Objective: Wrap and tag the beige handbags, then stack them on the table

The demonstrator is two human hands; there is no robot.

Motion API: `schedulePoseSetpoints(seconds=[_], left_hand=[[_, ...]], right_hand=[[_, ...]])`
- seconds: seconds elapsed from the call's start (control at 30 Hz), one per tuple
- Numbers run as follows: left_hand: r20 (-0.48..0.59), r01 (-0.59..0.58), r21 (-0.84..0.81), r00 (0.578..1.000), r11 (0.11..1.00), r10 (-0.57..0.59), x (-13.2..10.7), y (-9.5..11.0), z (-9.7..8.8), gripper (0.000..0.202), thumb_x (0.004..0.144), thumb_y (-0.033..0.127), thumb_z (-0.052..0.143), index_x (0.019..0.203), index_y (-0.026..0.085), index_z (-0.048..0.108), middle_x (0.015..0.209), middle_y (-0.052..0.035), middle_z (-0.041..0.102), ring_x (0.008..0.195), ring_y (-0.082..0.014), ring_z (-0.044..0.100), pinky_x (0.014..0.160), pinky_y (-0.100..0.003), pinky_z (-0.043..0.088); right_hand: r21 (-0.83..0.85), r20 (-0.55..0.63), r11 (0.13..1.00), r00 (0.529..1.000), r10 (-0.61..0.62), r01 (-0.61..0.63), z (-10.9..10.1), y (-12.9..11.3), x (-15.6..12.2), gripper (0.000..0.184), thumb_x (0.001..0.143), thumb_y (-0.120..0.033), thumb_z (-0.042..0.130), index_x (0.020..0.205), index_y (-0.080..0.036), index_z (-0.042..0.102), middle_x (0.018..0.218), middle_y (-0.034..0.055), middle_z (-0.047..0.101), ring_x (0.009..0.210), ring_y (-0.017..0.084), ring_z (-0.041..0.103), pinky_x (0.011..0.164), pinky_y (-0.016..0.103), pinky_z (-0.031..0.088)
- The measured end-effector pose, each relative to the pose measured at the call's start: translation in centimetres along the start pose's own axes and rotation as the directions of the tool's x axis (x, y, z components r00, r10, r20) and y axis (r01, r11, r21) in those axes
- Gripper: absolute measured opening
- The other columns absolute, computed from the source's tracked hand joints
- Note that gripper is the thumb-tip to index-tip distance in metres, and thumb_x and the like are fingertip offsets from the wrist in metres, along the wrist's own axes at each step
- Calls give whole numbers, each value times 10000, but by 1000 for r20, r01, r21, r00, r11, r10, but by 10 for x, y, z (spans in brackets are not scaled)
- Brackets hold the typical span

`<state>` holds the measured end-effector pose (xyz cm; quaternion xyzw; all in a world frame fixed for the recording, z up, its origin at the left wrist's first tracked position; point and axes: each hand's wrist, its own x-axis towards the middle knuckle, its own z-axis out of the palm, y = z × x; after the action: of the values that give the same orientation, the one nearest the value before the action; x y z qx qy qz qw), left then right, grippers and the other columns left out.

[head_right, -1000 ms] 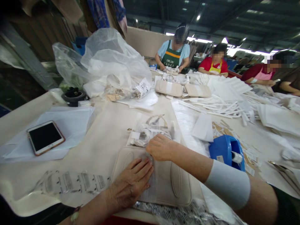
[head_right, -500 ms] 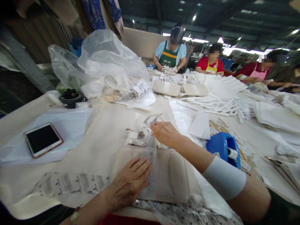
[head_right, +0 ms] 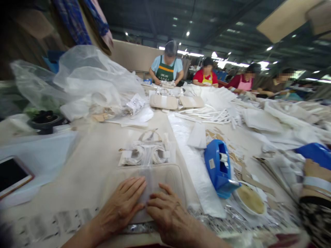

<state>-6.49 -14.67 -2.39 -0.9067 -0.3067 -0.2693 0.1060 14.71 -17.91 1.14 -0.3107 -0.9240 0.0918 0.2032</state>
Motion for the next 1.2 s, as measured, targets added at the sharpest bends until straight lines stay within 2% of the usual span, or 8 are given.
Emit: schedulePoseSetpoints(seconds=[0.1,0.17,0.23,0.3,0.53,0.83,0.97,1.2], left_hand=[[-70,-50,37,996,998,53,0,-5,3,320,932,214,379,1163,87,562,1162,-128,608,1108,-223,517,961,-349,385],[-100,-100,70,989,993,107,-1,-9,6,317,925,225,405,1157,86,570,1159,-125,608,1096,-223,520,971,-337,361],[-107,-137,103,983,985,148,-2,-13,9,325,917,249,425,1159,90,571,1160,-123,609,1087,-226,526,964,-329,362],[-120,-151,122,979,981,166,-2,-15,10,324,911,269,433,1151,104,576,1147,-114,619,1069,-221,540,944,-317,381],[-139,-147,122,977,982,164,-1,-16,8,310,906,279,443,1140,132,584,1119,-102,633,1029,-210,569,895,-296,427],[-91,-163,146,980,976,177,-3,-15,6,328,911,283,447,1159,113,577,1155,-104,625,1068,-212,556,901,-292,429],[-87,-150,139,983,979,162,-5,-17,7,330,912,290,455,1169,120,573,1165,-99,622,1069,-211,557,907,-295,425],[-74,-167,123,981,978,177,-7,-18,10,353,910,301,466,1183,100,567,1199,-112,598,1101,-225,532,944,-308,387]], right_hand=[[-52,-398,963,890,224,-266,-37,18,-28,230,821,-155,514,1023,-212,608,1006,60,667,1027,189,559,1007,394,349],[36,-690,819,578,435,-573,-64,41,-55,153,806,-281,565,918,-202,632,997,88,645,1025,224,536,961,405,370],[280,-747,577,204,633,-767,-87,65,-84,266,720,-443,576,782,-191,634,989,117,624,1040,280,502,958,449,348],[421,-663,420,43,748,-804,-100,85,-105,347,641,-527,574,665,-186,632,896,132,630,977,326,507,900,487,360],[706,-377,294,10,926,-644,-90,110,-107,275,594,-476,625,544,-206,644,606,62,638,623,232,567,572,345,438],[839,-457,385,-114,882,-384,-67,53,-134,289,554,-478,737,624,-208,663,827,28,657,884,222,573,770,298,450],[923,-276,204,-190,942,-327,-37,31,-150,409,515,-548,775,693,-190,686,808,37,686,819,205,588,703,274,467],[949,-95,45,-147,985,-311,-27,47,-140,505,454,-601,749,663,-176,575,553,-22,536,465,103,430,429,230,331]])
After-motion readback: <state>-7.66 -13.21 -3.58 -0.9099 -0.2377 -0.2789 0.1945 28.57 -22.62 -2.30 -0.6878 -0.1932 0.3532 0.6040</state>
